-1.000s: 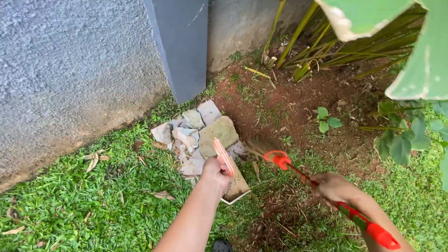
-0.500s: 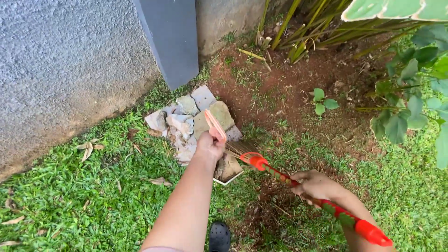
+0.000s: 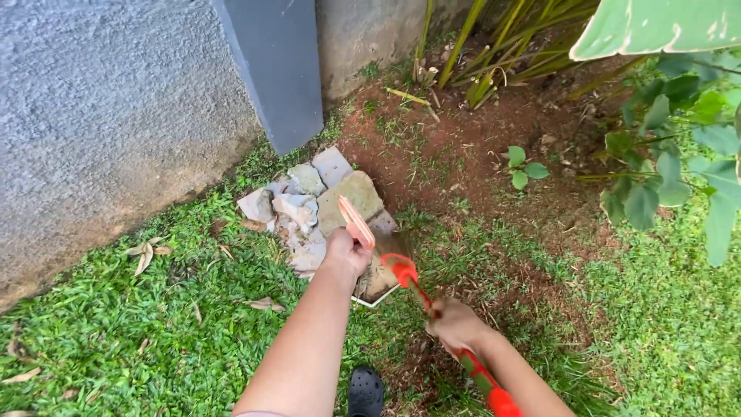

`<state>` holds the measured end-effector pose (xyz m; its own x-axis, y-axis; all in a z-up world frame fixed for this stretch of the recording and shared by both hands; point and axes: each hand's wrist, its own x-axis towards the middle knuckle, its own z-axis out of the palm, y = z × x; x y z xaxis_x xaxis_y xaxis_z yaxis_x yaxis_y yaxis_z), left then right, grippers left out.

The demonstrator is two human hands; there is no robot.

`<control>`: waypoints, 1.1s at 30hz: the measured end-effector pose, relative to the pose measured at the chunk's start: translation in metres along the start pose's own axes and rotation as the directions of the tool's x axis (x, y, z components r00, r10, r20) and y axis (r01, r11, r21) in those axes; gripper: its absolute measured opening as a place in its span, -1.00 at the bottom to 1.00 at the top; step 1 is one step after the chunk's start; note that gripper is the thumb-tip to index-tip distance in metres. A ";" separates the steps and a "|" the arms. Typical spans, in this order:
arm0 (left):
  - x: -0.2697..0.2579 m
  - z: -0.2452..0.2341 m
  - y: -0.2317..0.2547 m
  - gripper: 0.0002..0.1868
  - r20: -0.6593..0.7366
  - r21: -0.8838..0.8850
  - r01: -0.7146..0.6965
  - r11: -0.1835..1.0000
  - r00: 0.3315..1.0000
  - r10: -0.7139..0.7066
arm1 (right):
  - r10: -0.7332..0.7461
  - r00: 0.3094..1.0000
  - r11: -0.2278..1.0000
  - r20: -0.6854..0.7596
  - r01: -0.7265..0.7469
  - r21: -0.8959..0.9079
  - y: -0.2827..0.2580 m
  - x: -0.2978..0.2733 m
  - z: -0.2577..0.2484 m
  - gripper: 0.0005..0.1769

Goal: Sweeping or raking garden debris and leaves into a hand dustpan.

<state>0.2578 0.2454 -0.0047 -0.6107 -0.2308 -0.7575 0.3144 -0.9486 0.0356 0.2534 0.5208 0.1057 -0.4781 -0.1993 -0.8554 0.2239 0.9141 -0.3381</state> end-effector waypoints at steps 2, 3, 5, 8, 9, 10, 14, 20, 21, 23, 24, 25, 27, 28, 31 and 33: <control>0.006 -0.013 0.005 -0.57 -0.053 0.097 -0.042 0.994 0.997 0.047 | -0.091 0.986 0.968 0.141 0.121 -0.219 0.017 -0.010 -0.004 -0.80; 0.013 -0.022 0.012 -0.57 -0.056 0.096 -0.041 0.995 0.997 0.047 | -0.090 0.986 0.968 0.143 0.120 -0.219 0.011 -0.040 -0.015 -0.80; 0.026 -0.035 0.019 -0.65 -0.130 0.012 -0.020 1.000 0.991 0.022 | 0.099 0.986 0.995 0.135 -0.096 -0.027 -0.002 -0.100 -0.044 -0.57; 0.034 -0.053 0.026 -0.75 -0.065 0.109 0.033 0.994 0.998 -0.026 | 0.096 0.992 0.995 0.084 -0.095 -0.010 0.014 -0.097 -0.055 -0.66; 0.023 -0.048 0.022 -0.75 -0.068 0.109 0.039 0.993 0.997 -0.032 | 0.102 0.991 0.995 0.083 -0.101 -0.008 0.025 -0.079 -0.045 -0.66; 0.014 -0.042 0.022 -0.73 -0.117 0.117 0.027 0.993 0.993 -0.013 | 0.089 0.996 0.994 0.029 -0.091 0.064 0.033 -0.058 -0.036 -0.62; -0.013 -0.023 0.012 -0.66 -0.114 0.160 0.015 0.987 0.993 0.004 | 0.140 0.990 0.915 0.026 -0.140 0.379 0.043 -0.014 0.021 -0.55; 0.000 -0.035 0.009 -0.72 -0.105 0.265 0.087 0.960 0.993 -0.061 | 0.110 0.986 0.942 0.125 -0.144 0.303 0.023 -0.094 -0.015 -0.44; 0.000 -0.035 0.013 -0.72 -0.100 0.266 0.087 0.960 0.993 -0.062 | 0.108 0.987 0.942 0.121 -0.141 0.305 0.030 -0.097 -0.027 -0.44; -0.002 -0.040 0.017 -0.76 -0.109 0.324 0.137 0.936 0.988 -0.107 | 0.107 0.983 0.931 0.149 -0.152 0.331 0.046 -0.105 -0.051 -0.48; -0.004 -0.040 0.018 -0.76 -0.109 0.327 0.140 0.935 0.988 -0.109 | 0.108 0.983 0.930 0.148 -0.153 0.334 0.054 -0.098 -0.044 -0.48; -0.007 -0.040 0.019 -0.74 -0.110 0.367 0.146 0.919 0.987 -0.113 | 0.099 0.989 0.917 0.107 -0.132 0.377 0.062 -0.090 -0.038 -0.50; -0.022 -0.030 0.020 -0.71 -0.106 0.409 0.147 0.901 0.988 -0.113 | 0.085 0.994 0.902 0.063 -0.103 0.420 0.065 -0.072 -0.019 -0.53; -0.035 -0.025 0.021 -0.68 -0.153 0.444 0.160 0.882 0.983 -0.102 | 0.097 0.995 0.892 0.017 -0.095 0.441 0.061 -0.062 -0.003 -0.55; -0.033 -0.030 0.024 -0.61 -0.163 0.435 0.167 0.885 0.981 -0.105 | 0.131 0.991 0.875 -0.009 -0.111 0.472 0.036 -0.058 0.036 -0.56; -0.018 -0.045 0.025 -0.58 -0.135 0.388 0.171 0.906 0.983 -0.127 | 0.162 0.987 0.865 0.012 -0.148 0.479 0.026 -0.063 0.047 -0.55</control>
<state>0.3094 0.2358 -0.0201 -0.5418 -0.0767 -0.8370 -0.1012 -0.9826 0.1556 0.3294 0.5406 0.1319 -0.4254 -0.0527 -0.9035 0.6713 0.6512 -0.3540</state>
